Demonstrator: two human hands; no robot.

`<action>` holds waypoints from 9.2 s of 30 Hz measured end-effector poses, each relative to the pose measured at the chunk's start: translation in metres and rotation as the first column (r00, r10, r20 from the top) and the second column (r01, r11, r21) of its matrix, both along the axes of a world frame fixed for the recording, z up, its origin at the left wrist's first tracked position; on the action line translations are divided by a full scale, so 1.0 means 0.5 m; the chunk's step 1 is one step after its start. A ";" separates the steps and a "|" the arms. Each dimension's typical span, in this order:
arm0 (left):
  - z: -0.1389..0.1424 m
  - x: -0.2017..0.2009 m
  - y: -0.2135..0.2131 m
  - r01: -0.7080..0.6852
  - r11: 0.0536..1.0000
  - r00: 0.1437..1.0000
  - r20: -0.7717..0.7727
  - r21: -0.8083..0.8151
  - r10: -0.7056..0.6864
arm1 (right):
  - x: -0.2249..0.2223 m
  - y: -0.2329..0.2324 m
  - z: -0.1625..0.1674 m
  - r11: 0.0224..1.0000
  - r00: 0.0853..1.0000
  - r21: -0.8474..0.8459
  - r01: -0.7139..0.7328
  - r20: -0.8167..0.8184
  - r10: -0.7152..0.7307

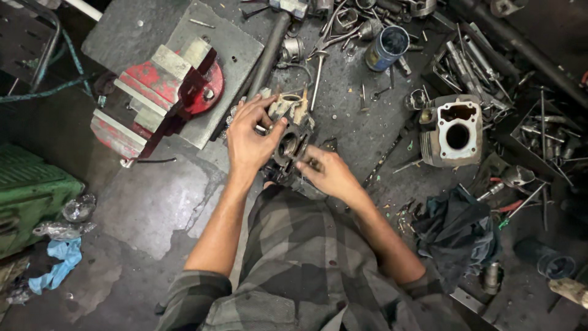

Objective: The person works at a cluttered metal workbench on a small engine cylinder block, scraping residue from its surfaces and bore by hand with a small tool, wiping it with a cloth, and fitting a piston into the cylinder bore. They reposition the block repeatedly and handle a second cylinder casting on the bench.

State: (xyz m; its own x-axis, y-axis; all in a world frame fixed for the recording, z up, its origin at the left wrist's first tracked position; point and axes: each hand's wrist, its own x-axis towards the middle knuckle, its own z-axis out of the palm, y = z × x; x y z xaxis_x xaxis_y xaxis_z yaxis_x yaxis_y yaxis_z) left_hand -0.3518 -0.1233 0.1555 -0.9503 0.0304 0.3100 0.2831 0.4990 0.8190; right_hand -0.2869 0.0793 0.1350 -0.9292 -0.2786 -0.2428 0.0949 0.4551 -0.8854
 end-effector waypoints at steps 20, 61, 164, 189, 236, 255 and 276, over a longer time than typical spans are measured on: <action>-0.001 0.001 0.005 -0.011 1.000 1.000 0.000 -0.001 0.011 | 0.003 -0.006 -0.019 0.967 0.980 0.156 0.199 -0.048 -0.194; -0.004 -0.011 0.001 0.021 1.000 1.000 -0.017 -0.004 -0.021 | -0.022 -0.001 0.000 0.974 0.956 0.176 0.146 -0.276 -0.093; 0.005 0.017 0.015 -0.137 0.987 0.990 -0.003 -0.083 0.138 | -0.073 -0.033 0.078 0.927 0.984 0.364 0.091 -0.179 -0.027; 0.000 -0.002 0.011 0.047 0.997 0.995 -0.081 -0.056 -0.052 | -0.084 0.012 0.031 0.994 0.951 0.091 -0.067 -0.297 0.091; -0.006 -0.010 -0.003 0.108 0.994 0.993 -0.034 -0.024 -0.109 | -0.037 -0.011 0.010 0.990 0.977 0.136 0.037 -0.214 -0.007; -0.009 -0.024 -0.019 0.080 0.996 0.997 -0.012 0.033 -0.079 | -0.035 -0.021 -0.025 0.990 0.993 0.104 0.096 -0.074 -0.089; 0.001 -0.019 -0.007 0.059 0.998 0.998 -0.030 -0.006 -0.059 | -0.036 -0.012 -0.071 0.916 0.998 -0.400 -0.012 0.051 0.035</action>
State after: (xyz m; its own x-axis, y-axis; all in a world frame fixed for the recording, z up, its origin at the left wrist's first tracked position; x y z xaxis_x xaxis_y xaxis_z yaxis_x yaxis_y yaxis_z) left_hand -0.3615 -0.1268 0.1561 -0.9370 0.0880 0.3381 0.3369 0.4844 0.8074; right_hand -0.3050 0.0731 0.0996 -0.9093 -0.3849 -0.1580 0.1432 0.0670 -0.9874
